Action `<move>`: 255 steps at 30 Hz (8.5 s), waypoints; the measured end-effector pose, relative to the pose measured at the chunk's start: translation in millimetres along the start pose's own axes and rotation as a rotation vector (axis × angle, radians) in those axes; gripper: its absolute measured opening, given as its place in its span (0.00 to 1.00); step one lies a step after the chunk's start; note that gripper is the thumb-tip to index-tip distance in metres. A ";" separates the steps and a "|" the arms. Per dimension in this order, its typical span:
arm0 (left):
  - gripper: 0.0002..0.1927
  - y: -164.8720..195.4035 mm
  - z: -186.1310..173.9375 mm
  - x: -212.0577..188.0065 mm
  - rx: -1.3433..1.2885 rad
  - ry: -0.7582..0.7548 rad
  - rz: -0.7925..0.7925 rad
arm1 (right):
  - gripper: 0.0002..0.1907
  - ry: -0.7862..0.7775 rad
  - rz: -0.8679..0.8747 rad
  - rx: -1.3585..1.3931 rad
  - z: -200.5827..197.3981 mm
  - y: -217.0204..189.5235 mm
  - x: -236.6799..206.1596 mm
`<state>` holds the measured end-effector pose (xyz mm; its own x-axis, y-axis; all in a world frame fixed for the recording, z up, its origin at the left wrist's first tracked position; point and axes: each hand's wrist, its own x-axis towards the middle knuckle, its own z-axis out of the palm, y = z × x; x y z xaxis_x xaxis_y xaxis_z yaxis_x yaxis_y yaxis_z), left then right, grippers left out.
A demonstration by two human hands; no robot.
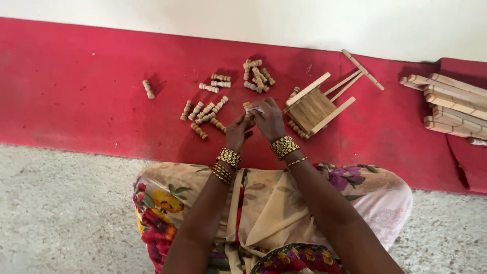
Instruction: The person sits on the floor and wipes small wooden toy pieces one at a time with a cloth, setting each cleaned piece back on the red mat. A small wooden toy cart and stacks of wooden sticks lie nearby on the mat.
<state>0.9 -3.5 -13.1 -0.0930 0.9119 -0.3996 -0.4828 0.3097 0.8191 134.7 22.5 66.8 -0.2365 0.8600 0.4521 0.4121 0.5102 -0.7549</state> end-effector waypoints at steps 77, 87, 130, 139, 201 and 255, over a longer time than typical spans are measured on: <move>0.16 0.8 -6.2 5.0 -0.300 -0.186 0.015 | 0.08 0.050 -0.130 -0.097 10.5 -11.4 -3.0; 0.13 -4.3 -2.0 4.3 -0.243 -0.193 -0.084 | 0.13 0.113 0.103 -0.061 10.0 1.5 0.5; 0.09 3.3 4.9 -0.1 -0.346 0.014 -0.080 | 0.12 0.005 0.026 0.003 11.5 -3.2 -5.6; 0.11 -15.0 -1.1 10.7 -0.344 -0.166 0.002 | 0.11 0.152 0.067 -0.041 9.6 5.2 7.0; 0.18 20.4 5.5 -5.9 -0.073 -0.018 0.282 | 0.15 -0.048 0.758 0.905 10.9 11.9 -2.6; 0.12 11.2 7.0 -8.8 0.425 0.203 0.455 | 0.10 0.022 -0.174 -0.135 -3.0 -2.9 -0.4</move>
<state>2.4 -6.1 2.5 -0.3896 0.9209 -0.0107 0.0262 0.0226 0.9994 136.3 20.7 70.2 -0.2961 0.7579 0.5812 0.4809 0.6441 -0.5949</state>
